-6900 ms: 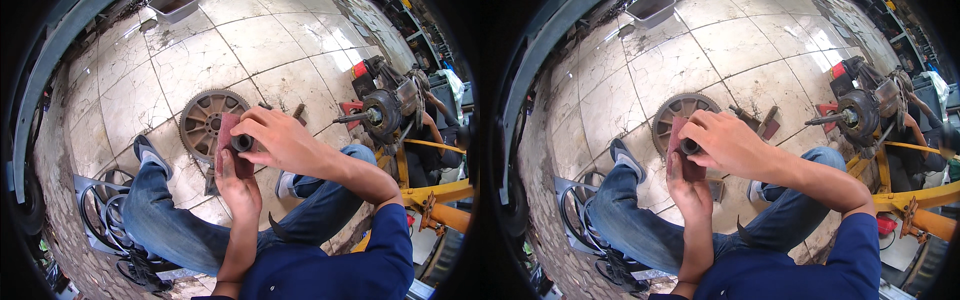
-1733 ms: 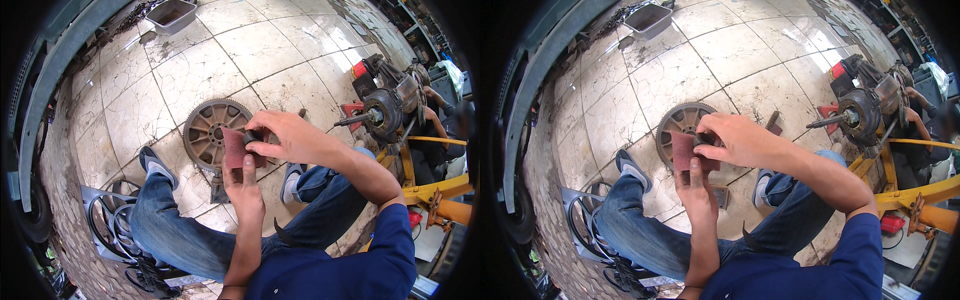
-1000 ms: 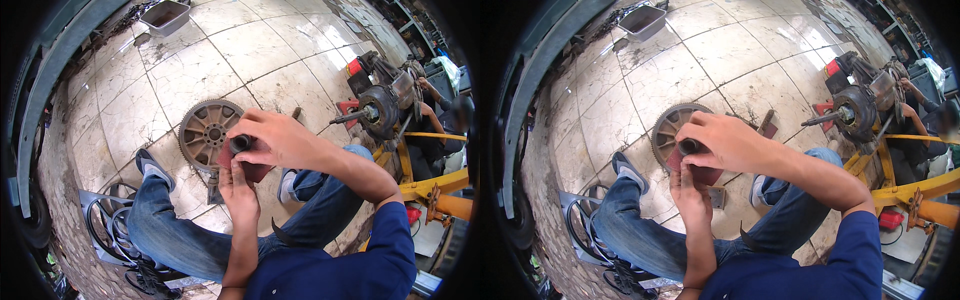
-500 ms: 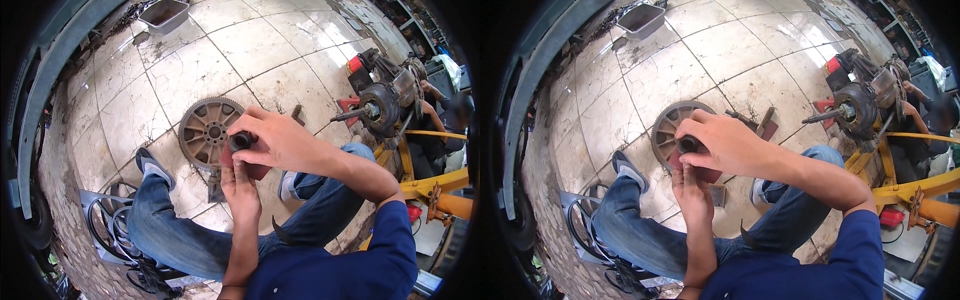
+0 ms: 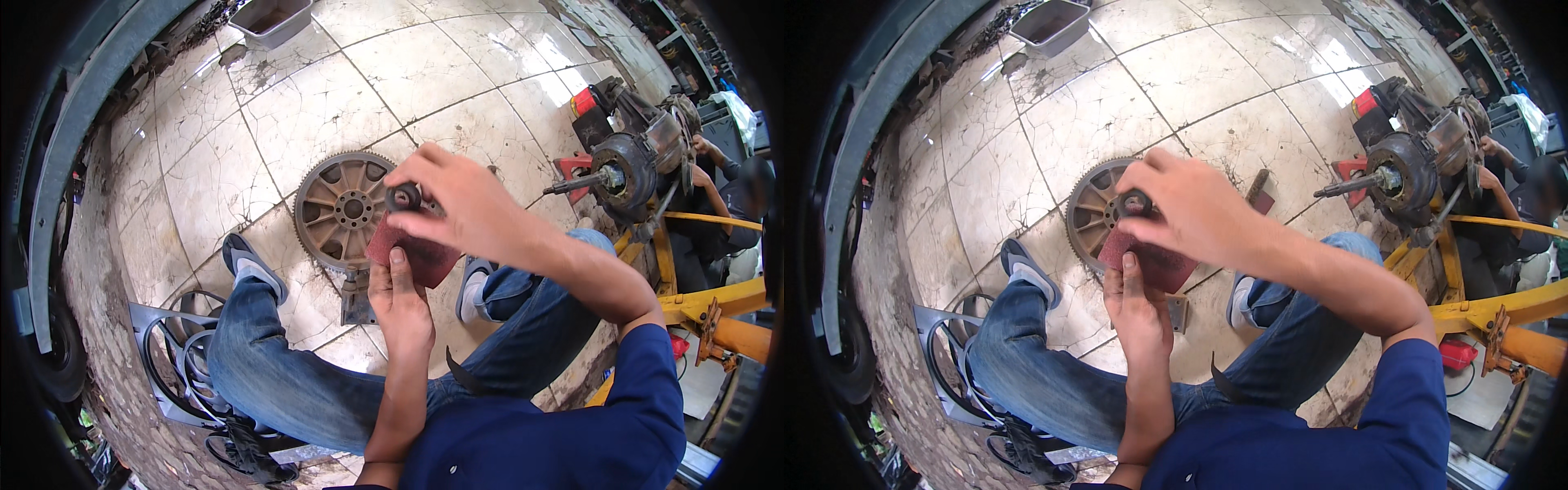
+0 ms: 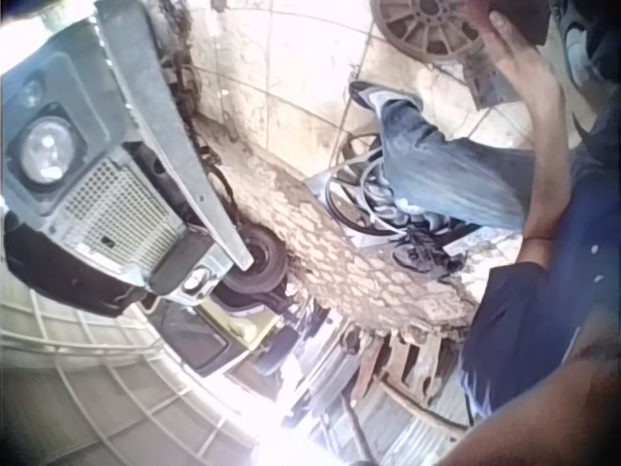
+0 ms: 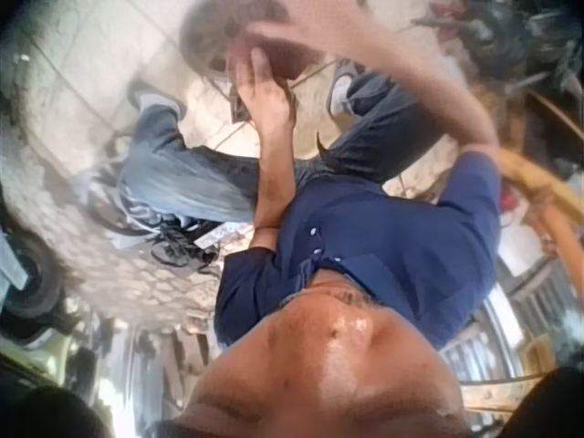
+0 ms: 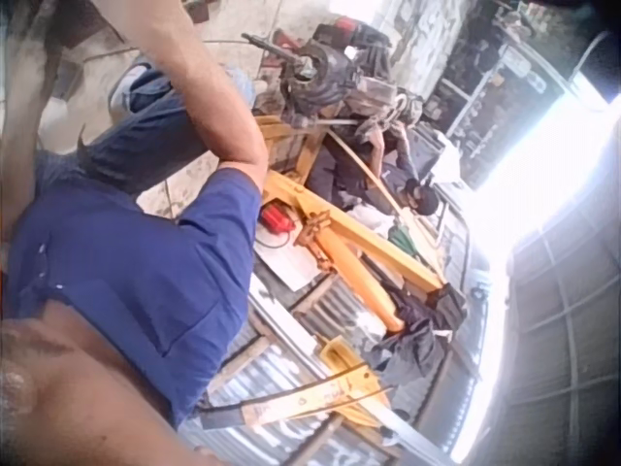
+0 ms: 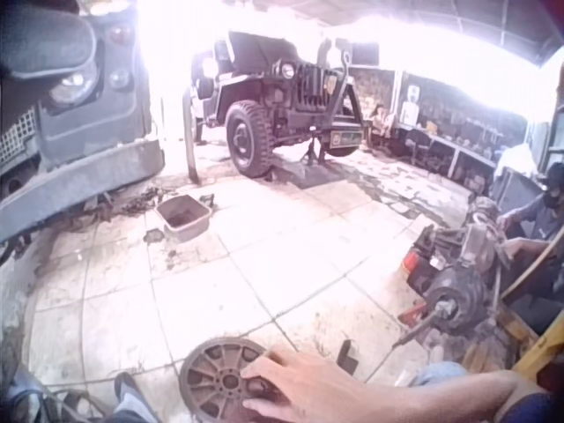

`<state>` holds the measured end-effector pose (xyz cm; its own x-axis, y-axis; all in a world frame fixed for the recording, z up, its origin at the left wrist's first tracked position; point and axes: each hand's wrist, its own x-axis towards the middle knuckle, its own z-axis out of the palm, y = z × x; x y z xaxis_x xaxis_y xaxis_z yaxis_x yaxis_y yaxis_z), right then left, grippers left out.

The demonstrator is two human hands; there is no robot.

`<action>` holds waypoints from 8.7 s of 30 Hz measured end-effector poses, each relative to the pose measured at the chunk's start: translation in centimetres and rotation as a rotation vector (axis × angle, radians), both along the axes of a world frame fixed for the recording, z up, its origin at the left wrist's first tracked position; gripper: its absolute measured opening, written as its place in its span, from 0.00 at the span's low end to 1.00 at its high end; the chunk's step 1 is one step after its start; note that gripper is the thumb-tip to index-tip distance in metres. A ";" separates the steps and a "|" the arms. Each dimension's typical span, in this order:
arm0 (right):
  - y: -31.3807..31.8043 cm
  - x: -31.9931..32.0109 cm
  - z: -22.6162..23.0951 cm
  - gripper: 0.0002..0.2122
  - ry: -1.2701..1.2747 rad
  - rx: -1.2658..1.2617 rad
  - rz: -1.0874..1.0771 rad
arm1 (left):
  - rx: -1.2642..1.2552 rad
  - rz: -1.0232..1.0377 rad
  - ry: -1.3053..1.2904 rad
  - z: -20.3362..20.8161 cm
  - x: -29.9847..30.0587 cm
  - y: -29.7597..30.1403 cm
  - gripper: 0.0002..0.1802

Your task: The person sits on the floor and uses a sanding block to smooth the surface of a small cylindrical metal part. They repeatedly rub the part against the sandpaper, rotate it to cover different sides, and occasionally inspect the surface.

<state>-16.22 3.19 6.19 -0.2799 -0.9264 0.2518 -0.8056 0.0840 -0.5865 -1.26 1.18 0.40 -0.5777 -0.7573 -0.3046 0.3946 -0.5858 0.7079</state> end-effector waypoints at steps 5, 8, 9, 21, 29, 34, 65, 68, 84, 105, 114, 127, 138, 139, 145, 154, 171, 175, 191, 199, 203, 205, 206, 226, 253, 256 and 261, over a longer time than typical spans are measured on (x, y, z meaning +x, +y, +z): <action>-0.1 -0.6 1.1 0.15 -0.068 0.069 0.007 | 0.085 -0.024 -0.067 0.6 0.1 -0.1 0.20; 0.3 -0.9 1.0 0.17 -0.281 0.109 0.039 | 0.031 -0.027 -0.032 0.6 -0.1 -0.2 0.18; 0.5 -0.5 1.0 0.17 -0.365 0.122 0.055 | 0.033 -0.014 -0.013 0.5 0.0 -0.1 0.18; 0.6 -4.3 -0.4 0.21 -0.168 0.135 -0.125 | 0.137 0.262 0.160 1.5 2.3 -2.7 0.16; 0.1 -4.2 -1.7 0.16 -0.225 0.083 0.020 | -0.331 0.257 0.021 8.8 5.0 -5.0 0.17; 0.0 -3.3 -1.7 0.13 -0.289 0.042 0.103 | -1.556 0.032 -0.433 13.1 8.8 -15.1 0.20; 0.5 -5.3 0.0 0.18 -0.076 -0.016 -0.022 | -0.451 -0.667 -0.370 6.9 -3.0 -13.1 0.17; 0.7 -6.5 2.0 0.20 -0.165 0.080 -0.096 | -0.536 -0.608 -0.409 7.1 -2.6 -13.6 0.19; -0.7 -4.2 -0.2 0.15 -0.080 -0.346 0.003 | -0.337 -0.546 -0.211 6.3 -4.2 -12.4 0.18; -0.4 -3.5 -0.8 0.14 0.109 -0.324 0.027 | -0.232 -0.657 -0.116 6.6 -3.8 -12.9 0.17; 0.2 -4.9 -2.3 0.18 0.029 -0.079 -0.060 | -0.417 -0.512 -0.296 6.4 -3.4 -14.0 0.20; -1.0 1.3 -16.8 0.21 0.351 0.635 0.457 | -1.432 -1.072 -0.767 4.6 0.7 -20.1 0.22; -2.6 6.9 -30.7 0.15 0.094 0.445 0.028 | -1.467 -1.080 -0.914 7.2 2.1 -20.8 0.21; -2.9 7.7 -31.0 0.14 0.087 0.409 0.006 | -1.453 -1.036 -0.915 7.2 2.7 -21.1 0.21; -2.3 6.7 -31.6 0.14 -0.050 0.416 -0.076 | -1.327 -0.746 -1.004 8.1 4.0 -22.7 0.22; -0.7 6.7 -31.5 0.14 -0.100 0.392 -0.166 | -1.320 -0.726 -0.821 5.4 4.1 -22.3 0.19; -3.2 9.9 -29.8 0.26 0.055 0.254 0.275 | -1.362 -1.209 -1.024 7.8 3.7 -21.5 0.20; -4.2 10.7 -30.1 0.19 0.310 0.296 0.484 | -1.471 -1.255 -1.031 5.9 3.4 -22.2 0.21; -6.9 10.0 -31.4 0.09 0.490 0.383 0.566 | -1.466 -1.236 -1.062 8.2 3.4 -21.3 0.23; -6.3 9.0 -31.8 0.12 0.241 0.496 0.489 | -1.606 -1.288 -1.048 6.3 3.3 -21.5 0.23; -6.6 9.1 -32.1 0.10 0.207 0.443 0.476 | -1.391 -1.346 -1.113 6.7 3.2 -21.1 0.25; -6.5 9.4 -31.5 0.08 0.244 0.455 0.492 | -1.377 -1.378 -1.130 5.6 3.4 -21.3 0.25; -6.4 9.4 -31.2 0.07 0.284 0.477 0.509 | -1.371 -1.395 -1.138 4.9 3.5 -21.3 0.25; 5.8 7.6 -34.0 0.17 0.034 0.816 0.237 | -1.501 -1.491 -1.378 -19.6 6.2 -7.5 0.20; 3.4 9.2 -33.1 0.10 0.272 1.306 0.470 | -0.759 -1.498 -1.136 -28.2 7.8 -2.9 0.35; 4.6 9.4 -33.1 0.07 0.298 1.208 0.434 | -0.764 -1.485 -1.085 -29.8 8.3 -2.4 0.34; 6.0 9.0 -33.7 0.06 0.280 1.059 0.364 | -0.769 -1.417 -1.048 -29.8 8.2 -2.2 0.31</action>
<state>-7.23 9.20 -27.55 -0.0099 -0.7248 -0.6889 -0.9740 0.1630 -0.1575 6.97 -1.05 -29.35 -0.6359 -0.0903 -0.7665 -0.7096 0.4591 0.5346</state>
